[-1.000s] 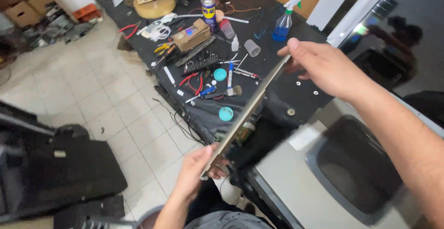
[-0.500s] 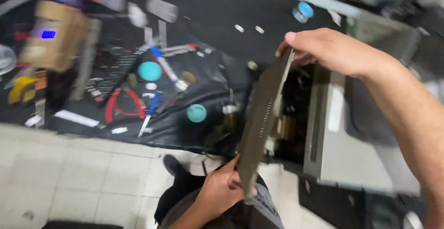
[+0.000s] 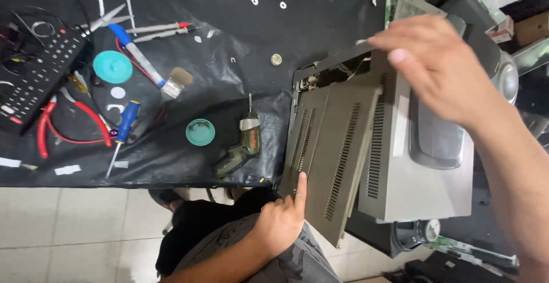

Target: Disassembling and reassembling the outer casing of a stereo system using an electric screwdriver on a repair bench.

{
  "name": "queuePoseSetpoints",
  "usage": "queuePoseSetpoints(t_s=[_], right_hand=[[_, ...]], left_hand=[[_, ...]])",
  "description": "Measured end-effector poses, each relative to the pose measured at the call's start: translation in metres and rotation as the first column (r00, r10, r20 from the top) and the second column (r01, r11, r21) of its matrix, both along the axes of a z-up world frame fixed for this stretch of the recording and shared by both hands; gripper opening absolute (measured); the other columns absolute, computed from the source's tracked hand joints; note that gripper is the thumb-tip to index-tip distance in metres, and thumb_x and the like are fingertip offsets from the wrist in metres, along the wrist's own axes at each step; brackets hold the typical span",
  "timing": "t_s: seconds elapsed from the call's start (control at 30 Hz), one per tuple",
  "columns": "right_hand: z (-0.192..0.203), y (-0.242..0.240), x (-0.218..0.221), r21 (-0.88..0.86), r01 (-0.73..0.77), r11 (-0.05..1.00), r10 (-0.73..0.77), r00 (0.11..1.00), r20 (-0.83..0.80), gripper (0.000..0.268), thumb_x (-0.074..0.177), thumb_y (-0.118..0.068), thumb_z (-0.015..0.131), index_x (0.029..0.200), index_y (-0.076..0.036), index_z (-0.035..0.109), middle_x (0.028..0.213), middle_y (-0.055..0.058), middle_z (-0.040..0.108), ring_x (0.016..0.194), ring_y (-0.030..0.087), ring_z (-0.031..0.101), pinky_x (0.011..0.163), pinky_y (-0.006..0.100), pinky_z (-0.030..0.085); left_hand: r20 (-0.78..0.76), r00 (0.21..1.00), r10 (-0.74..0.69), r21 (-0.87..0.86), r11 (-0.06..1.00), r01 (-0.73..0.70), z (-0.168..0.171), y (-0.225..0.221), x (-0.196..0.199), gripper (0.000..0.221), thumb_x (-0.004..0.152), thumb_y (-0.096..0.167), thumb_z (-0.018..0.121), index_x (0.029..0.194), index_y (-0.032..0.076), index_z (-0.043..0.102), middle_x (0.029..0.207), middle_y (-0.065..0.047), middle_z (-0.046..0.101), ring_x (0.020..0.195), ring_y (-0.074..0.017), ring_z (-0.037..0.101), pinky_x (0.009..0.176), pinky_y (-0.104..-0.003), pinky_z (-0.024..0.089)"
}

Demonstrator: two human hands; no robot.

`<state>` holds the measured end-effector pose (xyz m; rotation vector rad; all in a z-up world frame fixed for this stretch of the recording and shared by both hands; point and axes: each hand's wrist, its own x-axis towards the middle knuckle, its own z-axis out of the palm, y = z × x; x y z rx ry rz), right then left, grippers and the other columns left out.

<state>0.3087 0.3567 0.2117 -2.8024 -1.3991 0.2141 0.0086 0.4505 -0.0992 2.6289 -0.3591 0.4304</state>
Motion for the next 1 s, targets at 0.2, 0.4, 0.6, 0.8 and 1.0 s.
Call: queuePoseSetpoints(t_s=[0.2,0.4,0.6,0.8,1.0], right_hand=[[-0.011,-0.031,0.011,0.095,0.104,0.99,-0.103,0.995,-0.018,0.056,0.128,-0.028,0.037,0.155,0.012,0.064,0.161,0.03,0.064,0.16,0.05,0.047,0.132,0.061,0.036],[-0.015,-0.024,0.008,0.015,0.238,0.971,-0.236,0.968,-0.091,0.064,0.122,-0.039,0.039,0.163,0.008,0.055,0.166,0.026,0.057,0.161,0.044,0.041,0.129,0.061,0.031],[-0.021,-0.011,0.008,-0.027,0.261,0.965,-0.263,0.961,-0.089,0.061,0.121,-0.035,0.043,0.165,0.006,0.054,0.166,0.031,0.055,0.159,0.045,0.043,0.127,0.061,0.032],[-0.021,-0.007,-0.007,0.015,0.241,0.971,-0.239,0.968,-0.072,0.057,0.121,-0.03,0.049,0.164,0.006,0.056,0.168,0.028,0.057,0.163,0.045,0.043,0.13,0.061,0.033],[-0.021,-0.014,-0.032,0.109,0.224,0.968,-0.218,0.974,-0.063,0.056,0.122,-0.025,0.051,0.162,0.014,0.054,0.167,0.034,0.056,0.164,0.049,0.045,0.135,0.063,0.036]], left_hand=[[-0.035,0.999,0.009,0.035,0.999,-0.008,0.007,-0.024,0.006,0.086,0.083,0.012,0.059,0.166,-0.008,0.043,0.059,0.006,0.046,0.042,-0.0087,0.04,0.037,-0.03,0.032],[-0.18,0.98,-0.081,0.007,0.996,0.083,0.005,-0.033,0.017,0.096,0.081,0.013,0.063,0.169,-0.01,0.034,0.059,0.005,0.054,0.04,-0.0098,0.05,0.034,-0.031,0.036],[-0.21,0.97,-0.125,0.049,0.989,0.138,0.016,-0.015,0.018,0.099,0.081,0.017,0.065,0.172,-0.004,0.034,0.06,0.007,0.05,0.041,-0.0078,0.044,0.035,-0.029,0.03],[-0.238,0.964,-0.116,0.14,0.978,0.153,0.01,-0.007,0.019,0.102,0.076,0.01,0.065,0.171,-0.008,0.033,0.058,0.008,0.044,0.041,-0.0068,0.039,0.036,-0.028,0.026],[-0.179,0.982,-0.053,0.223,0.97,0.092,0.01,-0.012,0.024,0.094,0.08,0.014,0.063,0.169,-0.007,0.04,0.058,0.007,0.046,0.043,-0.0067,0.04,0.039,-0.027,0.029]])
